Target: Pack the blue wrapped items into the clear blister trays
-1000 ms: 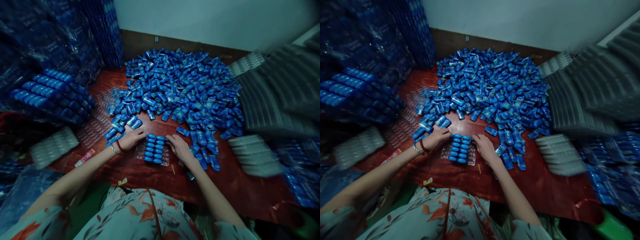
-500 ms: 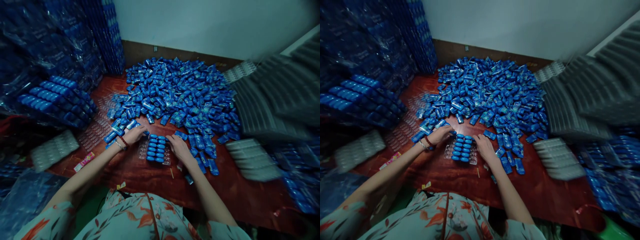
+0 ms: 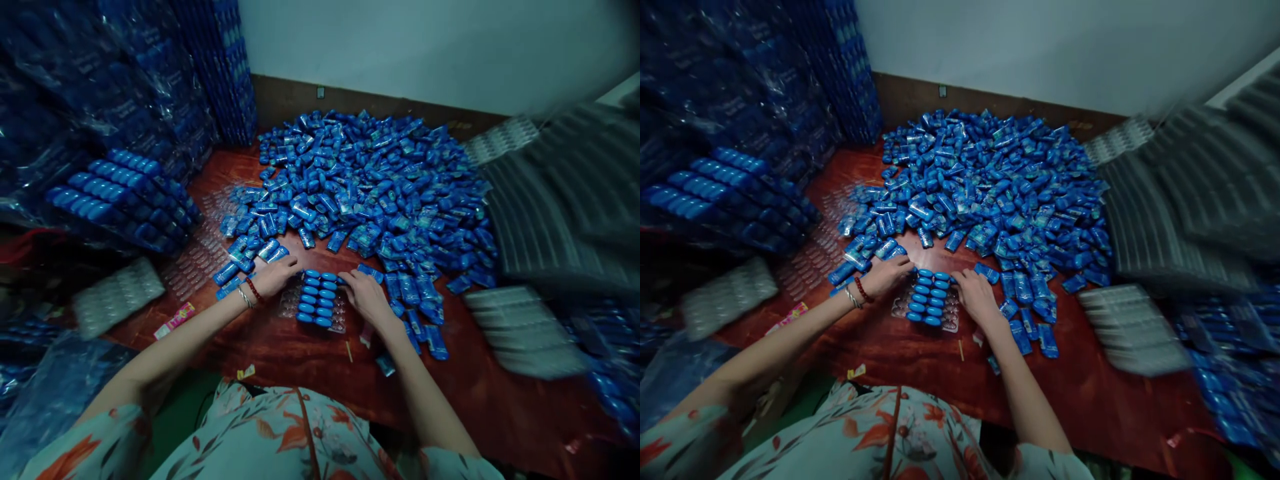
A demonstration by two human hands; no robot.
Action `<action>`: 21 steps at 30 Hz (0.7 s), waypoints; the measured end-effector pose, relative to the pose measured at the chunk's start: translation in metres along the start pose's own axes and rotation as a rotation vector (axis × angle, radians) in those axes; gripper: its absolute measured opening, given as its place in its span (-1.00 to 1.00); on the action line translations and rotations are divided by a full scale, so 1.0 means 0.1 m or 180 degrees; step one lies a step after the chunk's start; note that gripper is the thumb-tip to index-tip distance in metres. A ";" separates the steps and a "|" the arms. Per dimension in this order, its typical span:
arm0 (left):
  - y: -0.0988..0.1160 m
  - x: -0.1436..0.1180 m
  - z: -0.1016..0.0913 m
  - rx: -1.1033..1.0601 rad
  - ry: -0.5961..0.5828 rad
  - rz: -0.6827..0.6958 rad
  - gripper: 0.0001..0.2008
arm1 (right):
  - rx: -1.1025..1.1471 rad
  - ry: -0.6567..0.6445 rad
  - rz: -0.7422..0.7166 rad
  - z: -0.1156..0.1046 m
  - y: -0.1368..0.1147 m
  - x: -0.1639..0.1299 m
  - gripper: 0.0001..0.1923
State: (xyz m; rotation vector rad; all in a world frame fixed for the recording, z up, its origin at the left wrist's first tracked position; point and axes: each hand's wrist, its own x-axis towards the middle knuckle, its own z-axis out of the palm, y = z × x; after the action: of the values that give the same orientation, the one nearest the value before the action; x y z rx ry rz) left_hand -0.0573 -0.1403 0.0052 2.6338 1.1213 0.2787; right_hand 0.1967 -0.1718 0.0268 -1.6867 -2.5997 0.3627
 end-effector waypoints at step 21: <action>0.13 -0.15 0.38 0.0016 0.1167 -0.0121 -0.66 | 0.0915 -0.1971 -0.0787 0.13 -0.44 1.54 -0.86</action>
State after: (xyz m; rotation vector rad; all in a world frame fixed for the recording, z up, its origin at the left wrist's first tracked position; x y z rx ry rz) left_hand -0.0481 -0.1659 -0.0274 2.6282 1.2760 0.7764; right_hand 0.0915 -0.0523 0.0065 -1.2833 -2.8988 1.3539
